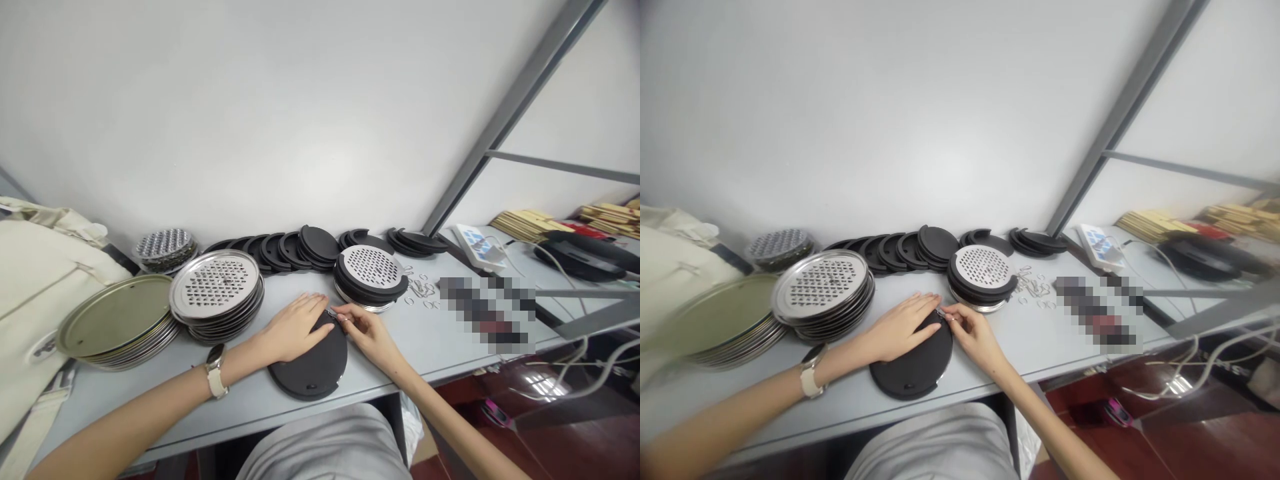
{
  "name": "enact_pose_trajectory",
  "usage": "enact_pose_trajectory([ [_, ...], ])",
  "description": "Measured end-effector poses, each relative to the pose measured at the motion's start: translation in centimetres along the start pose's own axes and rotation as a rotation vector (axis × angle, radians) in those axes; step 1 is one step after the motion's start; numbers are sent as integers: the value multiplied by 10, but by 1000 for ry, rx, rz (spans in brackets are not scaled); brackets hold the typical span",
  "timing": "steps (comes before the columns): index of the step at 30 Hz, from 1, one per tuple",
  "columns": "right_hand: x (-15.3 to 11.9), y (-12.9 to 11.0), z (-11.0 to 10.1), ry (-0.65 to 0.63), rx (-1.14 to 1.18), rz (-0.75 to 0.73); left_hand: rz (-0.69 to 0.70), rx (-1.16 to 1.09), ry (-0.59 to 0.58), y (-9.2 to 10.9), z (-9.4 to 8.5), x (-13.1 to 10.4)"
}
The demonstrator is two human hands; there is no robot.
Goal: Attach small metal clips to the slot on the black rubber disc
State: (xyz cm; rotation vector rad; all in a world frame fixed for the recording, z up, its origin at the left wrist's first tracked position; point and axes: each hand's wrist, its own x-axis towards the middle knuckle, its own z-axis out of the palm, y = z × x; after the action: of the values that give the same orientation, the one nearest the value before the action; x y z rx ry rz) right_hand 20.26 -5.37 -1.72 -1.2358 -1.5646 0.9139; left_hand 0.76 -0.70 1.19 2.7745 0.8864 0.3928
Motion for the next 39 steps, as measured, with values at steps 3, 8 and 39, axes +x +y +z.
enact_pose_trajectory([
  [3, 0, -2, -1, -14, -7, -9, 7, -1, -3, -1, 0, -1],
  [8, -1, -4, -1, -28, -11, -11, 6, -6, -3, -1, 1, -1],
  [39, 8, -10, -15, -236, 1, -41, 16, 29, -39, -1, 0, 1],
])
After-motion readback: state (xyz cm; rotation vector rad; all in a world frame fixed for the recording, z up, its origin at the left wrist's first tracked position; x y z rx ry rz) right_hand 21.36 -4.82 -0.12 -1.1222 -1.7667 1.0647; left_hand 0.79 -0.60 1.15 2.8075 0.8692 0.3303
